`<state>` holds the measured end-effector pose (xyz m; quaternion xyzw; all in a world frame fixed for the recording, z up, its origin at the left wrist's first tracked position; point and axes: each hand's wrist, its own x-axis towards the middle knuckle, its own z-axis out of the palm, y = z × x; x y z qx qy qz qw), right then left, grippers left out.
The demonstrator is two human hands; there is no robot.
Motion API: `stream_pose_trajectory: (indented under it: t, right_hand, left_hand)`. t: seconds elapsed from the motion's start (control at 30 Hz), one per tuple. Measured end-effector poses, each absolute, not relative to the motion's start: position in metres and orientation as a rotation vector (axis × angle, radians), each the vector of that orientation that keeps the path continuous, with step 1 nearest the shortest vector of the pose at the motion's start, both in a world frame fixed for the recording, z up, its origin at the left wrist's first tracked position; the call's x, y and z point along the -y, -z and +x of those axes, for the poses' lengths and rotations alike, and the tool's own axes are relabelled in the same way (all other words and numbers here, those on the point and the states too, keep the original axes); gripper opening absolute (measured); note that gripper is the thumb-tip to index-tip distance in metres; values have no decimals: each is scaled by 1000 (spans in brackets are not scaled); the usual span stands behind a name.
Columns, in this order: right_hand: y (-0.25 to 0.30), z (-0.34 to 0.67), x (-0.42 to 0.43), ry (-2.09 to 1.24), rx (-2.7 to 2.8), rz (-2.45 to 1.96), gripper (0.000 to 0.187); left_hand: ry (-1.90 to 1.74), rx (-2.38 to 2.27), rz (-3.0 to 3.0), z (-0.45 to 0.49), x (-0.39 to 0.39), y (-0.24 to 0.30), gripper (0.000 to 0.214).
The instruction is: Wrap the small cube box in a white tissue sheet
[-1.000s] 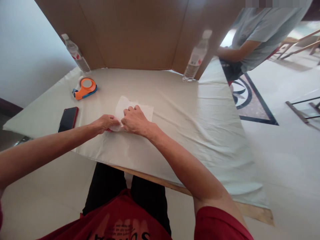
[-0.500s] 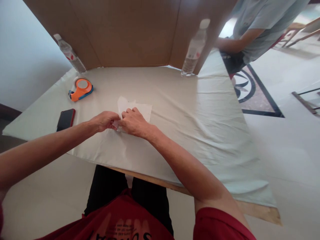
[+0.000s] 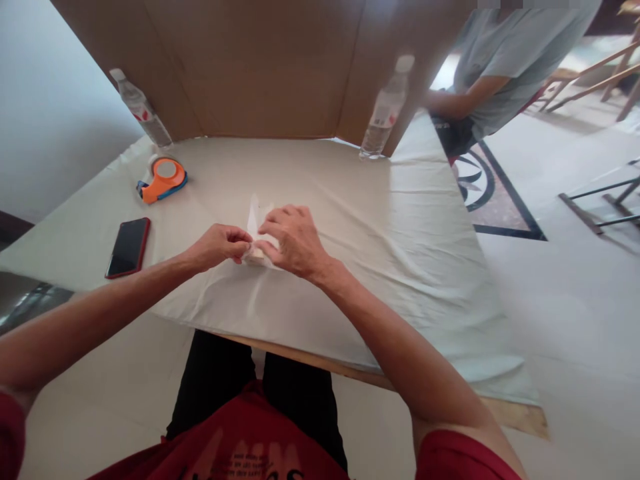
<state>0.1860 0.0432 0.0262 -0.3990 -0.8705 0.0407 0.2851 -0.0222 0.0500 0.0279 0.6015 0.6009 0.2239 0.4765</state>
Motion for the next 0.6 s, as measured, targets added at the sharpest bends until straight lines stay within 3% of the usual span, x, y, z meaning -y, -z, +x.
stream_pose_trajectory:
  t: [0.13,0.27,0.47,0.6]
  right_hand:
    - [-16,223,-24,-374,2130,-1489,21]
    - [6,235,-12,-758,1936,-1827,49]
    - [15,205,-20,-1128,1578,-1719,91]
    - [22,193,-25,-1225,1447,-1599,98]
  left_hand:
    - [-493,-1502,1968,-26,-51,-19,11]
    - [-568,-1399,2294,-31,-55,-9,13]
    - [-549,-1339,2351,-32,-51,-4,15]
    - [-553,-1349,2364,-30,-41,-4,17]
